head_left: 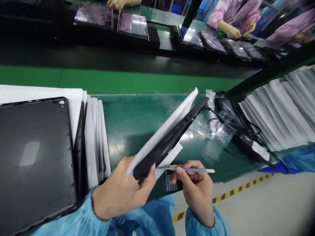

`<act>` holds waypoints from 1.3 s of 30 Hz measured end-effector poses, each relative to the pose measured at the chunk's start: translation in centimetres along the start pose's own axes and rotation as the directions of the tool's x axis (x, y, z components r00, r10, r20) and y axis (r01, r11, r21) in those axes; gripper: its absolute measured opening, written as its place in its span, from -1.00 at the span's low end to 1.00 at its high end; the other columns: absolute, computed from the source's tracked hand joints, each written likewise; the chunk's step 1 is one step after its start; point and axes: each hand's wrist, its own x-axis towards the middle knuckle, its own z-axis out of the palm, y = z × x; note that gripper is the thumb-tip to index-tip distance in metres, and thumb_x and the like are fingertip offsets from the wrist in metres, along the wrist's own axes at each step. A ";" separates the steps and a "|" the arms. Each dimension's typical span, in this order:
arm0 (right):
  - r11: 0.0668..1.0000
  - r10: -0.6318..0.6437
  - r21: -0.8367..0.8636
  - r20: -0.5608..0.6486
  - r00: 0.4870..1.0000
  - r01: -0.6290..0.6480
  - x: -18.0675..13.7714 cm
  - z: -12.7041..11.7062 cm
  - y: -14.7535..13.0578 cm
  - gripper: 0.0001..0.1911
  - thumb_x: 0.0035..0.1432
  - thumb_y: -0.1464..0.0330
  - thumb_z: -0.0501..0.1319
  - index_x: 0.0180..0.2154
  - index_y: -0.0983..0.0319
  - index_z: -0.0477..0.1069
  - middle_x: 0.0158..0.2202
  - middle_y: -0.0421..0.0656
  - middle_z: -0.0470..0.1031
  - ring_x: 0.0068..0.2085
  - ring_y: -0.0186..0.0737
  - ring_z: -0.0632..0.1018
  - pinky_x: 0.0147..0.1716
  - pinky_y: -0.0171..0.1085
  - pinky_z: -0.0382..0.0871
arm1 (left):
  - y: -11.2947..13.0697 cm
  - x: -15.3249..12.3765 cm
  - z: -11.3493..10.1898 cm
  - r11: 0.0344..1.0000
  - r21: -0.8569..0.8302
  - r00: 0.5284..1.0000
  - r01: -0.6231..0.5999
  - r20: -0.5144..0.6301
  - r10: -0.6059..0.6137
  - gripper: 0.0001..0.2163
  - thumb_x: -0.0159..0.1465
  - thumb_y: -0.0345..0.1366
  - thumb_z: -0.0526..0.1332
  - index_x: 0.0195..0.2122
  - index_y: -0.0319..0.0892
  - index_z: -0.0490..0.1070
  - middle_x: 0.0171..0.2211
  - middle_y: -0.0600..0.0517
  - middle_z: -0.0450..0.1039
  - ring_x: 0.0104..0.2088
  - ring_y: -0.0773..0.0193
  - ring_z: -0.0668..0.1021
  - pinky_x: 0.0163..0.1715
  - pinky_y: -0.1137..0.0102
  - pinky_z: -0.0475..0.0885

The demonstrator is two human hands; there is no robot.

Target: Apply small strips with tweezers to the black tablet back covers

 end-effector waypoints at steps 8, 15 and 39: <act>0.999 0.027 -0.025 0.026 0.999 -0.026 0.2 -0.2 -0.1 -0.84 0.18 0.44 0.23 -0.28 0.17 0.23 -0.55 -0.23 0.52 -0.53 -0.28 0.54 -0.45 -0.29 0.44 | -0.1 0.6 0.0 0.964 -0.265 0.999 -0.033 0.025 0.041 -0.75 0.20 -0.52 -0.04 -0.31 -0.16 0.40 -0.35 0.01 0.52 -0.31 0.31 0.58 -0.32 0.51 0.52; 0.999 0.031 -0.028 0.014 0.999 -0.031 0.3 0.1 -0.3 -0.84 0.15 0.43 0.26 -0.30 0.19 0.25 -0.54 -0.26 0.51 -0.54 -0.34 0.53 -0.48 -0.36 0.45 | -0.3 0.4 0.1 0.944 -0.330 0.998 -0.023 0.040 0.038 -0.70 0.13 -0.58 -0.01 -0.22 -0.18 0.39 -0.17 -0.01 0.51 -0.13 0.27 0.56 -0.15 0.46 0.51; 0.998 -0.025 -0.057 -0.116 0.993 0.019 -0.3 0.8 -0.5 -0.82 0.11 0.42 0.29 -0.35 0.18 0.27 -0.59 -0.32 0.46 -0.64 -0.42 0.45 -0.57 -0.43 0.40 | 0.0 0.4 -0.4 0.973 -0.230 0.994 0.005 0.106 0.019 -0.67 0.12 -0.57 -0.03 -0.28 -0.13 0.45 -0.35 0.00 0.52 -0.23 0.18 0.59 -0.31 0.39 0.57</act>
